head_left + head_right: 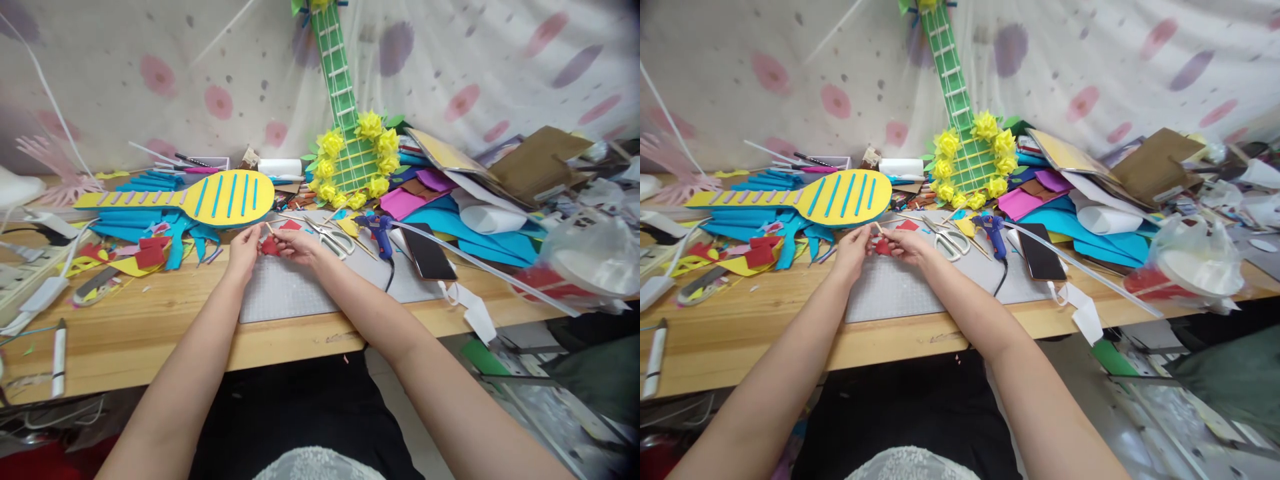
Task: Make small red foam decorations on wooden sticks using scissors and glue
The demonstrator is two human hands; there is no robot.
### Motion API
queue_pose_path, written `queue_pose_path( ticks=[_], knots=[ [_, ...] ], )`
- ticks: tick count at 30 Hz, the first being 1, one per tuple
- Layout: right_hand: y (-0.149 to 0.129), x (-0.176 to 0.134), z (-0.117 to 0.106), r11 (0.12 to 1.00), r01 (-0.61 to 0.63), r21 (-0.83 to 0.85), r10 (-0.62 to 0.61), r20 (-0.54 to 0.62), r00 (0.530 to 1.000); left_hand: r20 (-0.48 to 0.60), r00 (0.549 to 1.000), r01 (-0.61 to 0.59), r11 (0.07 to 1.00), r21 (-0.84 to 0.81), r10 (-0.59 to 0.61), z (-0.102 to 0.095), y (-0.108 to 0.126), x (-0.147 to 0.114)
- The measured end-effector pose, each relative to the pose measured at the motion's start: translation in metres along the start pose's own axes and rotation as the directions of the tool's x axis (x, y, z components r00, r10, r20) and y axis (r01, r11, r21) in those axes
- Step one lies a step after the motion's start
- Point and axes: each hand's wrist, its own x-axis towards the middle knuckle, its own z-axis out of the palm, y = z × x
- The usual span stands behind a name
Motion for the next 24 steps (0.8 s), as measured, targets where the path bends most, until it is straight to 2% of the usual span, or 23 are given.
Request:
queue_pose_path(
  ticks=[1,3,5,7,10,12,14,17,19,21,24],
  knots=[
    [0.0,0.001,-0.004,0.998,0.044,-0.053,-0.046,-0.052,0.998,-0.056,0.994,-0.086,0.978,0.189,0.098,-0.003,-0.001,0.001],
    [-0.001,0.002,-0.013,0.968,0.146,-0.202,-0.184,-0.184,0.966,-0.064,0.968,-0.171,0.822,0.543,0.244,-0.008,-0.004,0.002],
    [0.0,0.002,-0.023,0.911,0.228,-0.343,-0.333,-0.29,0.897,0.005,0.966,-0.168,0.616,0.769,0.258,-0.011,-0.005,0.001],
    [0.003,0.0,-0.03,0.867,0.272,-0.417,-0.427,-0.344,0.836,0.051,0.973,-0.154,0.463,0.873,0.227,-0.009,-0.007,-0.003],
    [0.008,-0.003,-0.034,0.828,0.318,-0.461,-0.495,-0.337,0.801,0.048,0.979,-0.123,0.384,0.915,0.199,-0.003,-0.009,-0.008],
    [0.011,-0.005,-0.033,0.798,0.336,-0.5,-0.53,-0.32,0.785,0.04,0.982,-0.112,0.399,0.91,0.185,0.0,-0.009,-0.008],
    [0.013,-0.006,-0.032,0.77,0.342,-0.538,-0.558,-0.31,0.77,0.041,0.981,-0.125,0.452,0.883,0.19,0.0,-0.01,-0.006],
    [0.013,-0.008,-0.029,0.751,0.362,-0.552,-0.582,-0.295,0.758,0.053,0.975,-0.182,0.638,0.748,0.216,0.0,-0.01,-0.003],
    [0.013,-0.009,-0.028,0.755,0.387,-0.529,-0.585,-0.278,0.762,0.049,0.977,-0.197,0.801,0.565,0.206,0.003,-0.009,-0.003],
    [0.013,-0.01,-0.026,0.779,0.412,-0.473,-0.57,-0.261,0.779,0.046,0.986,-0.166,0.922,0.349,0.161,0.007,-0.007,-0.005],
    [0.015,-0.012,-0.022,0.865,0.415,-0.283,-0.481,-0.229,0.846,0.071,0.995,-0.083,0.99,0.115,0.075,0.015,-0.001,-0.011]
  ],
)
